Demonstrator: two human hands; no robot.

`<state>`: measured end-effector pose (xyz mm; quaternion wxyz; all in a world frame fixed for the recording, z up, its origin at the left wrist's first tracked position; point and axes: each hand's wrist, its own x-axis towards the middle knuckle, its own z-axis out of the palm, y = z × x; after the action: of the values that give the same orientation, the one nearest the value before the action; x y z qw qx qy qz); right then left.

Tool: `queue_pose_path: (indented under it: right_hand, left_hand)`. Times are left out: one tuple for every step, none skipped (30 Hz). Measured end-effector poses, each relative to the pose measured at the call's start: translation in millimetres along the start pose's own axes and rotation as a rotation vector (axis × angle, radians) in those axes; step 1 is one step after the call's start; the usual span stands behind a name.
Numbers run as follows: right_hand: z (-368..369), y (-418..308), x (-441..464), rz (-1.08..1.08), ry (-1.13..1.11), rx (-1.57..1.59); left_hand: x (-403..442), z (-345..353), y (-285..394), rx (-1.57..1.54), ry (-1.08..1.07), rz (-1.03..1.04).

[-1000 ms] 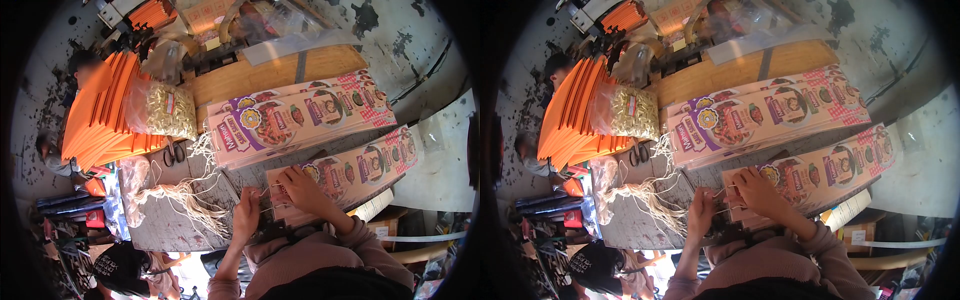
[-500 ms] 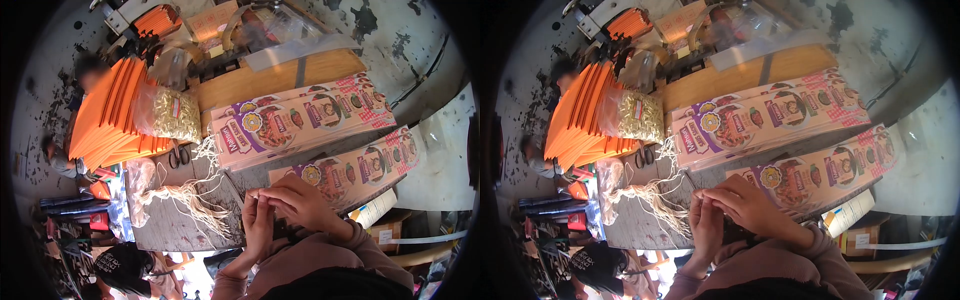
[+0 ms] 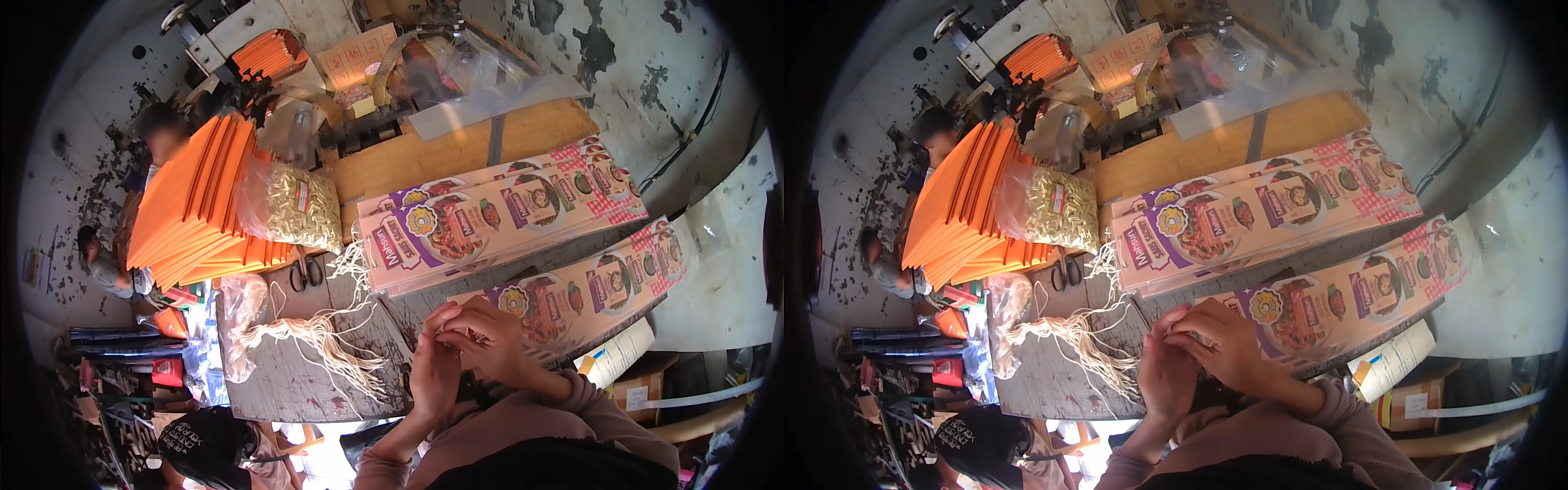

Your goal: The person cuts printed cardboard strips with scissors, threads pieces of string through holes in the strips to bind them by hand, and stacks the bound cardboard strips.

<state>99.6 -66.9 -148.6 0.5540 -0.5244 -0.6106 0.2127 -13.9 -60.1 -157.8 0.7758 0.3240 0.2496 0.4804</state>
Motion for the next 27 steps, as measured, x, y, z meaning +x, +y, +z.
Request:
queue_pose_path:
  right_hand:
    - [1, 1, -1, -0.004, 0.002, -0.002]
    - [3, 3, -3, 0.04, 0.039, 0.029]
    - [5, 6, -5, 0.083, 0.076, 0.06]
    - [6, 8, -6, 0.078, 0.079, 0.058]
    - [7, 9, -8, 0.138, 0.076, 0.121]
    - [9, 11, -10, 0.197, 0.073, 0.184]
    - [12, 13, -13, 0.191, 0.078, 0.182]
    - [16, 16, -16, 0.231, 0.11, 0.262]
    - [18, 17, -19, 0.268, 0.142, 0.341]
    - [19, 16, -19, 0.255, 0.146, 0.337]
    - [20, 15, -19, 0.26, 0.149, 0.336]
    - [21, 15, -18, 0.266, 0.152, 0.335]
    - [21, 14, -18, 0.25, 0.156, 0.331]
    - [23, 14, -18, 0.257, 0.154, 0.308]
    - [23, 15, -17, 0.267, 0.151, 0.285]
    - [22, 15, -15, 0.186, 0.121, 0.225]
    - [20, 16, -14, 0.179, 0.123, 0.223]
    - [19, 17, -14, 0.29, 0.11, 0.294]
    - [18, 19, -15, 0.403, 0.097, 0.366]
    - [15, 19, -13, 0.409, 0.1, 0.366]
    - [10, 20, -8, 0.23, 0.112, 0.238]
    - [7, 20, -6, 0.053, 0.122, 0.109]
    - [6, 19, -7, 0.061, 0.122, 0.108]
    - [5, 17, -8, -0.168, 0.033, -0.067]
    - [4, 17, -8, -0.397, -0.059, -0.242]
    - [8, 17, -11, -0.391, -0.059, -0.245]
    - [17, 18, -18, -0.469, -0.103, -0.271]
  left_hand:
    - [0, -1, 0, -0.011, -0.031, -0.039]
    - [1, -1, 1, -0.011, -0.035, -0.036]
    - [3, 0, 2, 0.018, -0.04, -0.049]
    - [3, 1, 4, 0.047, -0.044, -0.062]
    - [4, 2, 5, 0.047, -0.049, -0.059]
    - [4, 3, 7, 0.061, -0.047, -0.086]
    - [4, 3, 9, 0.077, -0.046, -0.112]
    - [5, -1, 8, 0.078, -0.055, -0.108]
    - [6, -6, 6, 0.081, -0.103, -0.113]
    - [6, -9, 5, 0.084, -0.152, -0.117]
    - [7, -9, 6, 0.085, -0.166, -0.106]
    - [7, -8, 8, 0.092, -0.165, -0.113]
    - [7, -6, 9, 0.099, -0.162, -0.121]
    - [8, -6, 9, 0.117, -0.157, -0.11]
    - [8, -6, 11, 0.117, -0.167, -0.1]
    - [8, -7, 14, 0.102, -0.202, -0.086]
    - [8, -9, 15, 0.085, -0.236, -0.074]
    - [8, -15, 9, -0.028, -0.162, -0.026]
    - [10, -28, 5, -0.028, -0.162, -0.03]
    - [15, -43, 2, -0.011, -0.239, 0.01]
    - [15, -55, -3, -0.002, -0.276, 0.028]
    - [15, -67, -8, 0.005, -0.314, 0.045]
    - [11, -77, -14, 0.164, -0.218, -0.169]
    - [10, -77, -13, 0.319, -0.119, -0.383]
    - [10, -75, -12, 0.315, -0.119, -0.388]
    - [9, -69, -9, 0.155, -0.004, -0.469]
    - [11, -61, -2, -0.005, 0.113, -0.55]
